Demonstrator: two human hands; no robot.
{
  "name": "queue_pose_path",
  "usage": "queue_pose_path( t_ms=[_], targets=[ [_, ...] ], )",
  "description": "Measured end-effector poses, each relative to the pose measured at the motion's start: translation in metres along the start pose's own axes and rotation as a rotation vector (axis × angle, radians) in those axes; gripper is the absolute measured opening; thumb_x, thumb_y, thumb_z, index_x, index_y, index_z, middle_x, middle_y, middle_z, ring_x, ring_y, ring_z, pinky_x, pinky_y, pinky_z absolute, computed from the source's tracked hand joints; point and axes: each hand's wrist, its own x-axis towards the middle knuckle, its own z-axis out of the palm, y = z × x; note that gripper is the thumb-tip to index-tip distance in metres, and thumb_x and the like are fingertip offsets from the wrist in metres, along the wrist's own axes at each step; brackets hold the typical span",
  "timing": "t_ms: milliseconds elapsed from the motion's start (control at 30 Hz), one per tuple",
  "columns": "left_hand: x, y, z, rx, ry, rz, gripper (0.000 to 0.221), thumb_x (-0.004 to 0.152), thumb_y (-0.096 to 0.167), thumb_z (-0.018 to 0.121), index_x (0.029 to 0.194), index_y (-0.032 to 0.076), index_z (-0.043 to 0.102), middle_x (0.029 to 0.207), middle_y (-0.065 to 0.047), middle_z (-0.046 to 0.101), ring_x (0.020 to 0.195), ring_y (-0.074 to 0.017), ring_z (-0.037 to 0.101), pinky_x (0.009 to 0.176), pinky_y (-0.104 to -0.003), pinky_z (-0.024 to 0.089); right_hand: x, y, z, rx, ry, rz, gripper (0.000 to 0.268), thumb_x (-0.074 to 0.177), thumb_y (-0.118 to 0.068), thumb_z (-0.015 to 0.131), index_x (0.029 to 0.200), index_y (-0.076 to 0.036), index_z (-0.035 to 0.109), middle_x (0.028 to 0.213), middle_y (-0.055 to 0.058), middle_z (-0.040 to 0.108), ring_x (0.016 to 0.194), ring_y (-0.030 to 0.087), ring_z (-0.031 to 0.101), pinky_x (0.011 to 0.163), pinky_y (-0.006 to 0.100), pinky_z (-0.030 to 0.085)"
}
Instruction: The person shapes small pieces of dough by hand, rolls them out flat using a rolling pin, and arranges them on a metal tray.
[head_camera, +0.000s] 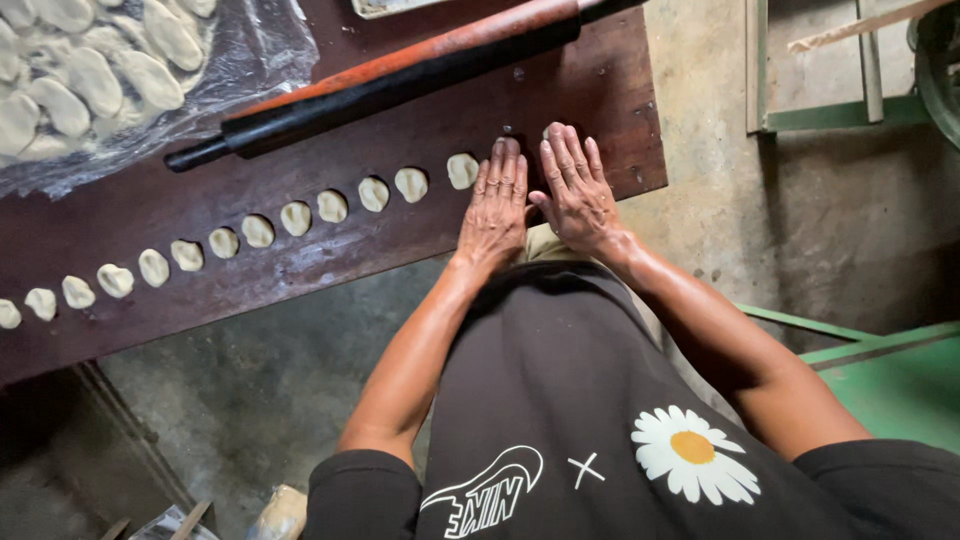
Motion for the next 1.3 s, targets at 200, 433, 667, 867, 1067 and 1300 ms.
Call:
queue_pose_path(
  t_ms=[200,433,667,867,1067,1300],
  targets=[
    [0.004,-0.001,-0.007,0.039,-0.138,-0.048,0.094,0.107,0.048,0.075,0.171,-0.007,0.035,0.179,-0.033,0.032,0.169,-0.0483,0.024,0.142,-0.057,0.015,0.000,0.006,0.002,-0.023,-0.020,0.009,0.075,0.123,-0.050,0.042,0.171,0.008,0.044,0.176,0.035,0.038,0.165,0.051,0.032,0.133,0.067,0.023],
    [0.011,0.001,-0.036,0.029,-0.119,-0.020,0.099,0.095,0.047,0.079,0.169,-0.007,0.041,0.173,-0.035,0.041,0.162,-0.0555,0.036,0.134,-0.068,0.029,0.010,0.009,-0.016,0.062,0.018,0.062,0.073,0.116,-0.050,0.058,0.169,0.000,0.053,0.173,0.027,0.049,0.162,0.047,0.042,0.132,0.064,0.029],
    [0.033,-0.015,-0.100,-0.404,0.336,-0.368,0.042,0.104,0.034,0.080,0.138,0.010,0.076,0.150,-0.011,0.068,0.136,-0.0361,0.066,0.122,-0.054,0.047,0.116,0.074,-0.064,0.514,0.241,0.271,0.013,0.113,-0.017,0.076,0.123,-0.009,0.082,0.116,0.008,0.078,0.110,0.032,0.077,0.093,0.043,0.062],
    [0.027,-0.034,-0.146,-0.327,0.416,-0.505,0.020,0.109,0.019,0.073,0.122,0.005,0.079,0.123,-0.011,0.079,0.115,-0.0328,0.075,0.107,-0.048,0.055,0.276,0.137,0.031,0.423,0.196,0.283,0.022,0.110,-0.025,0.083,0.120,-0.008,0.075,0.093,0.013,0.078,0.077,0.034,0.076,0.073,0.048,0.059],
    [-0.036,-0.026,-0.156,-0.298,0.464,-0.801,0.017,0.111,0.011,0.067,0.113,-0.001,0.079,0.106,-0.014,0.080,0.097,-0.0316,0.076,0.093,-0.045,0.060,0.393,0.146,0.104,0.252,0.045,0.401,0.049,0.104,-0.042,0.089,0.127,-0.010,0.060,0.115,0.015,0.064,0.097,0.040,0.072,0.080,0.055,0.060],
    [-0.216,0.030,-0.066,-0.299,0.363,-1.415,0.030,0.108,0.038,0.067,0.112,0.013,0.084,0.105,-0.006,0.086,0.100,-0.0282,0.080,0.092,-0.041,0.059,0.391,0.194,0.122,0.243,0.262,0.334,0.010,0.094,-0.016,0.076,0.098,-0.012,0.067,0.093,0.011,0.065,0.075,0.031,0.066,0.063,0.052,0.054]
  ],
)
